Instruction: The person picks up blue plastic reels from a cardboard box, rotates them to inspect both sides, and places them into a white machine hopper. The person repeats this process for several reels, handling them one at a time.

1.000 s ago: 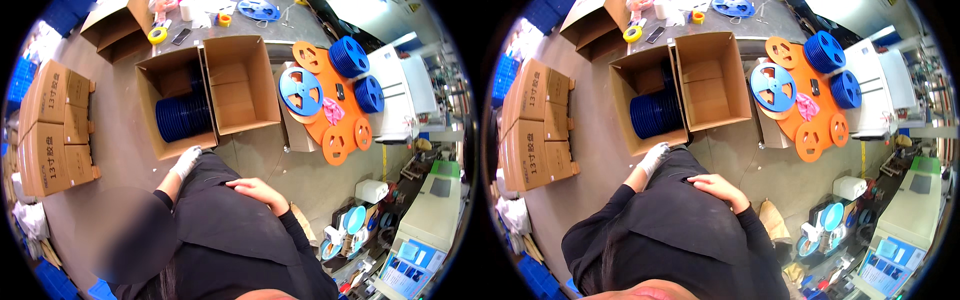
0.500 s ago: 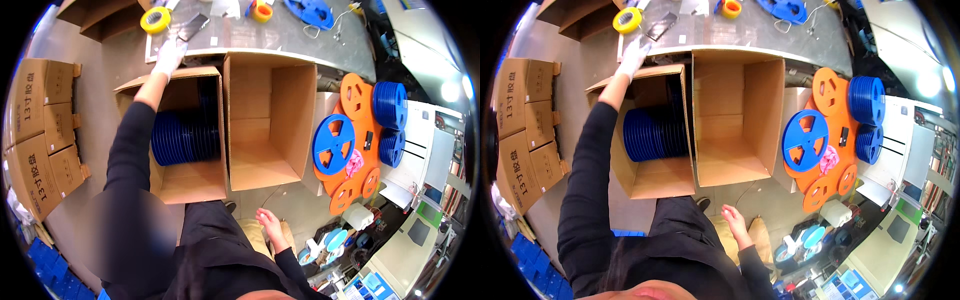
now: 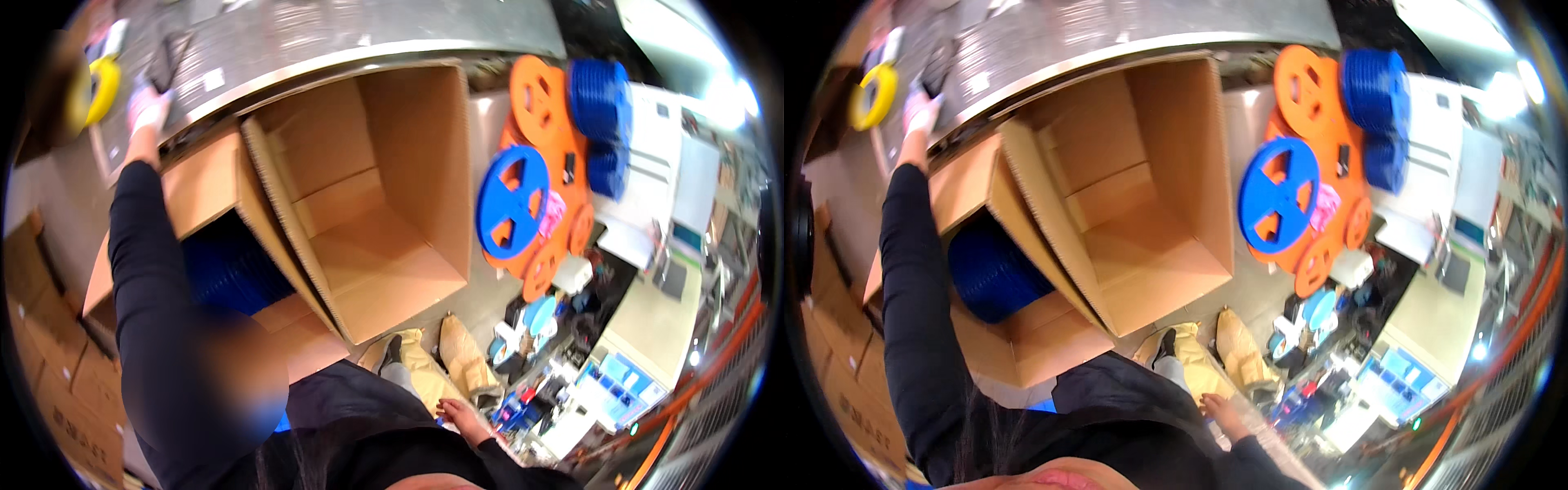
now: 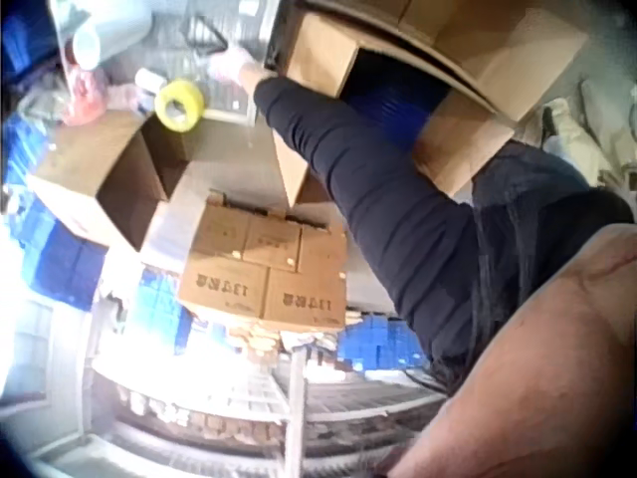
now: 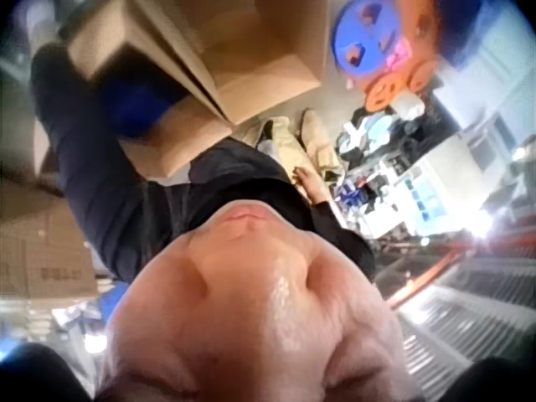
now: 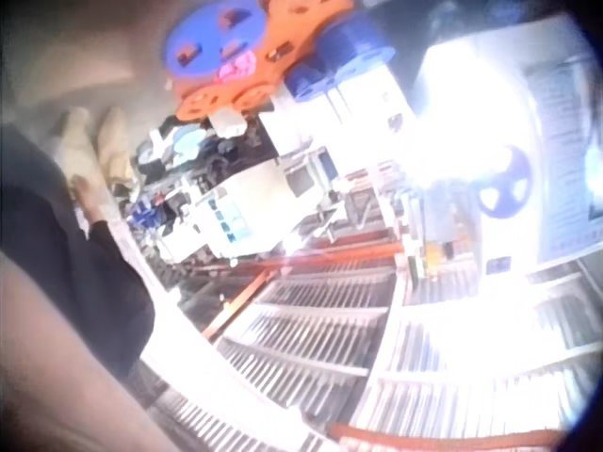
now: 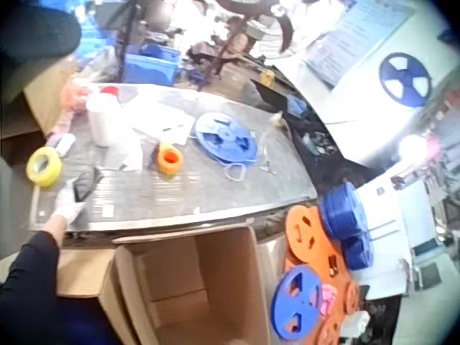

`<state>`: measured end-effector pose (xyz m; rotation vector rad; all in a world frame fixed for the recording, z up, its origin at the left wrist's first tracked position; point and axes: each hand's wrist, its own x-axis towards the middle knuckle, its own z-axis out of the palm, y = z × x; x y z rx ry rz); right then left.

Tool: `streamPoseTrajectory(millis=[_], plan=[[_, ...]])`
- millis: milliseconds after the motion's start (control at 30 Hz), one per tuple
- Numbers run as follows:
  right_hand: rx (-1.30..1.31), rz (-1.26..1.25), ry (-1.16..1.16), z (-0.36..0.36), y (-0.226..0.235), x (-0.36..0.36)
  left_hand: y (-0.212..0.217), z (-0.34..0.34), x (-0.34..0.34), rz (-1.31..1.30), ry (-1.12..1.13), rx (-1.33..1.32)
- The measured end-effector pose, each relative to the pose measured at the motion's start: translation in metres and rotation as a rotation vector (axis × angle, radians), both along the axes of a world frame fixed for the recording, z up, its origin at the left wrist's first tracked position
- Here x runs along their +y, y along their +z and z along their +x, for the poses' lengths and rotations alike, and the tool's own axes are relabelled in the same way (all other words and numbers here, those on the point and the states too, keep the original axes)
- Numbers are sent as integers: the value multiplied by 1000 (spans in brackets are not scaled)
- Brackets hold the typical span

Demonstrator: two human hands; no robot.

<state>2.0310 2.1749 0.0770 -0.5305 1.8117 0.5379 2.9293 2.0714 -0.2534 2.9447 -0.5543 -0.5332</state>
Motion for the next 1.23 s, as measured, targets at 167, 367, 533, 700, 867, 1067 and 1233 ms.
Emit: streamPoseTrajectory(millis=[167,367,533,700,867,1067,1233], plan=[[-62,-49,-24,64,4,-7,11,-45,-40,84,-40,45],[-243,-226,239,80,-7,-55,-1,16,3,-1155,840,1140],[-484,-591,406,191,-20,-107,201,-128,-12,-1401,201,1131],[-1230,-881,-67,324,2,-159,336,-362,-2,-1251,-48,1122],[-1216,-1038,-155,282,28,-150,370,-524,21,-995,-143,1000],[-1350,-806,-632,161,77,-125,397,-647,33,-826,-393,791],[-1583,-613,-991,40,102,-122,468,-761,41,-770,-641,635]])
